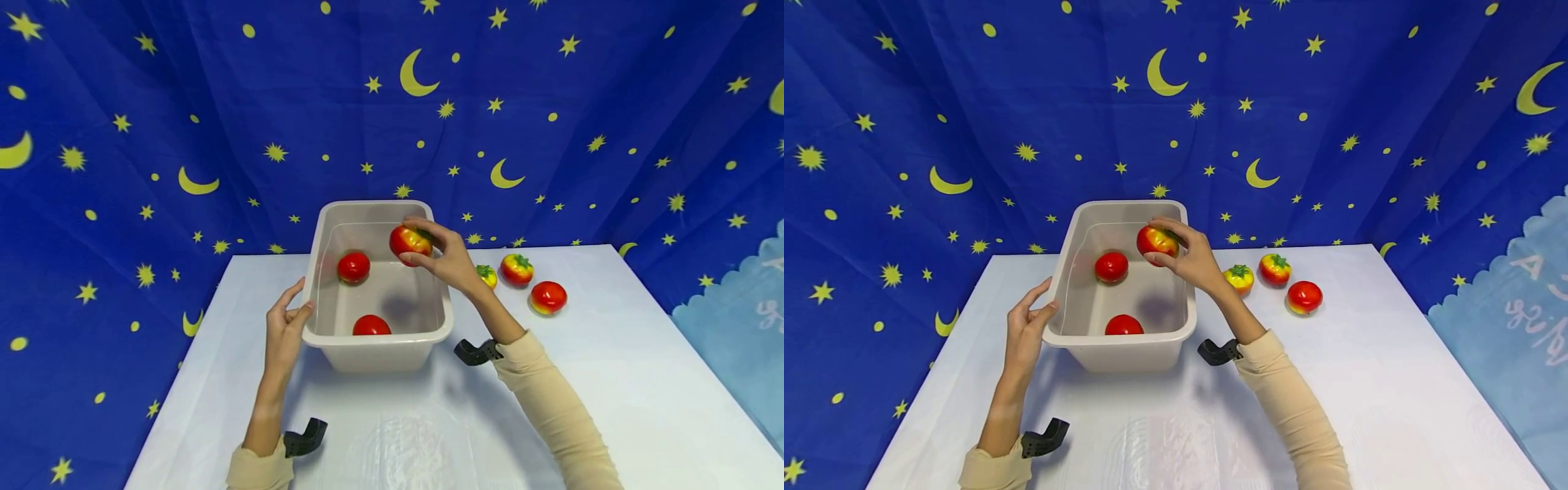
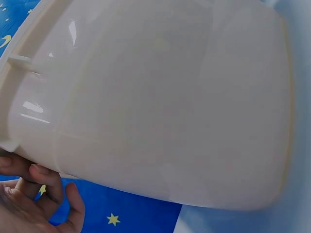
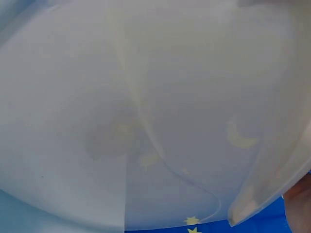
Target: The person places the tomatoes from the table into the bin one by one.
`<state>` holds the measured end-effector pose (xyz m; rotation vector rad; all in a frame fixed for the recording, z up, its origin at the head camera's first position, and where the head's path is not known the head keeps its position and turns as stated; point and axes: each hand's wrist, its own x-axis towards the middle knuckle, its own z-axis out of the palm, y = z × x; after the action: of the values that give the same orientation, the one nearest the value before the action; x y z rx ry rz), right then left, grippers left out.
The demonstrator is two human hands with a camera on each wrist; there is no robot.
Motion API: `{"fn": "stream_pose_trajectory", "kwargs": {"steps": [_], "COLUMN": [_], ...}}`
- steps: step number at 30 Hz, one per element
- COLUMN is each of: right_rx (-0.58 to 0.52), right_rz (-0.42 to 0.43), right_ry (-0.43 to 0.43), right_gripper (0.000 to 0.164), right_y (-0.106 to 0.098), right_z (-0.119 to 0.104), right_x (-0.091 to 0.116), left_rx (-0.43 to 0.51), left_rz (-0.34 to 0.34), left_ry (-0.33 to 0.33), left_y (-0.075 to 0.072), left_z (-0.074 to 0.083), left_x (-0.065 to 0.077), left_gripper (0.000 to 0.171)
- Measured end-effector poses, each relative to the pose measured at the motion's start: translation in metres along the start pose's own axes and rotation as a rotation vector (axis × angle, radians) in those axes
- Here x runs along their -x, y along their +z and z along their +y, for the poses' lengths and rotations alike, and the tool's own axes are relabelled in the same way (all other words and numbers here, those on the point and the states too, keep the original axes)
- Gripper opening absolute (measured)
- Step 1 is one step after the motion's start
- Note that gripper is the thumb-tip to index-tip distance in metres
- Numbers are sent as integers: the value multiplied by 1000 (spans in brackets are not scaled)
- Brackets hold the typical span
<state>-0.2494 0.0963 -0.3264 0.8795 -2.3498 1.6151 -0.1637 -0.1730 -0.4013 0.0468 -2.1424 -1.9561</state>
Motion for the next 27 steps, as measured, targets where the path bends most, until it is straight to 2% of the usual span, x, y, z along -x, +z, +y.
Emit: {"fn": "stream_pose_trajectory", "kwargs": {"steps": [8,19,23,27], "right_rx": [-20,4,-25,-60], "right_rz": [-18,9,45,118], "right_ry": [-33,20,62,80], "right_gripper": [50,52,51,48], "right_y": [0,-7,-15,-28], "right_z": [10,19,27,53], "right_x": [1,8,11,12], "left_rx": [-23,-46,-38,-40], "left_rz": [-5,1,-3,-2], "left_ry": [-1,8,17,19], "left_y": [0,-1,0,0], "left_z": [0,0,0,0], "left_x": [-1,1,1,1], "left_gripper": [43,41,41,41]}}
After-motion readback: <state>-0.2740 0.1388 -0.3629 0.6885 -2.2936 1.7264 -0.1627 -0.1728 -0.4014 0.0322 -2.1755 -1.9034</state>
